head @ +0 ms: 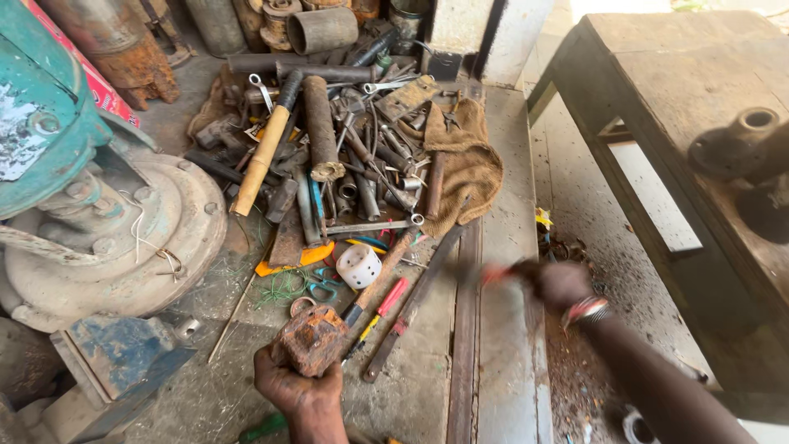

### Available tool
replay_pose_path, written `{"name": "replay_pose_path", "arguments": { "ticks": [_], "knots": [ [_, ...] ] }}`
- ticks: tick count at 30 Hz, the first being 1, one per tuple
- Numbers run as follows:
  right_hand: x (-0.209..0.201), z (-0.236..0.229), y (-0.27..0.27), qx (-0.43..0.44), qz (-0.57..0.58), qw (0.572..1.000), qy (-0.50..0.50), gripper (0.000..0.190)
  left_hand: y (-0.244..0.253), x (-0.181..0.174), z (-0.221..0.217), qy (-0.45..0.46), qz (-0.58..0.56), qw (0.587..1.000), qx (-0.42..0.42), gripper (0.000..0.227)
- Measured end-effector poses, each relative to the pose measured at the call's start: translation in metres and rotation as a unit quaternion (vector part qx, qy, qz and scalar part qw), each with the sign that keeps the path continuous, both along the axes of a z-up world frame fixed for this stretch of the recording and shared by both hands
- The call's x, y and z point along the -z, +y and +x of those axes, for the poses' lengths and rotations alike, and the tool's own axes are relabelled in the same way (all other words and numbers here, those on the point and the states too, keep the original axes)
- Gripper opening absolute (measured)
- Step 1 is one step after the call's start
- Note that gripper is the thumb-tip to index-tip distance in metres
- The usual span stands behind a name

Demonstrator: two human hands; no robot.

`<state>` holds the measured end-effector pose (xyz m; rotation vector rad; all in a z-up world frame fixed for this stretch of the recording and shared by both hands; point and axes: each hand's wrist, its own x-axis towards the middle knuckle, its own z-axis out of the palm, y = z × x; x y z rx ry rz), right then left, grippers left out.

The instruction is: The person is cleaning a rusty metal object using a wire brush and a chisel. They repeatedly scrape and brush the surface to remove rust and debris.

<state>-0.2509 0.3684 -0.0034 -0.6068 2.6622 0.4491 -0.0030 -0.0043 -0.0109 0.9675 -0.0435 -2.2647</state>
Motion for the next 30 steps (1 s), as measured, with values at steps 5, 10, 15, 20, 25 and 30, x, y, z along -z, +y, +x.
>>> {"name": "replay_pose_path", "arguments": {
  "ticks": [5,10,15,20,25,30],
  "knots": [
    [-0.025,-0.082,0.050,0.333,-0.144,0.920,0.149,0.035,-0.001,-0.001,-0.007,0.014,-0.014,1.000,-0.018,0.024],
    [0.033,-0.042,0.082,0.056,-0.273,0.940,0.195,0.030,-0.001,0.014,-0.013,0.033,-0.025,0.999,-0.001,0.019],
    [0.048,-0.007,0.153,0.238,-0.140,0.951,0.137,0.026,0.006,0.006,-0.012,0.008,-0.047,0.999,0.023,0.026],
    [0.038,0.036,0.167,0.209,-0.244,0.932,0.166,0.038,0.010,-0.009,-0.007,0.047,-0.052,0.998,0.005,0.035],
    [0.040,0.143,0.044,0.152,-0.383,0.911,-0.008,0.044,0.017,-0.023,-0.007,0.069,-0.037,0.996,0.032,0.044],
    [-0.007,0.239,-0.073,0.035,-0.651,0.736,-0.183,0.053,0.019,-0.023,0.002,0.078,-0.023,0.995,0.053,0.038]
  ]
}}
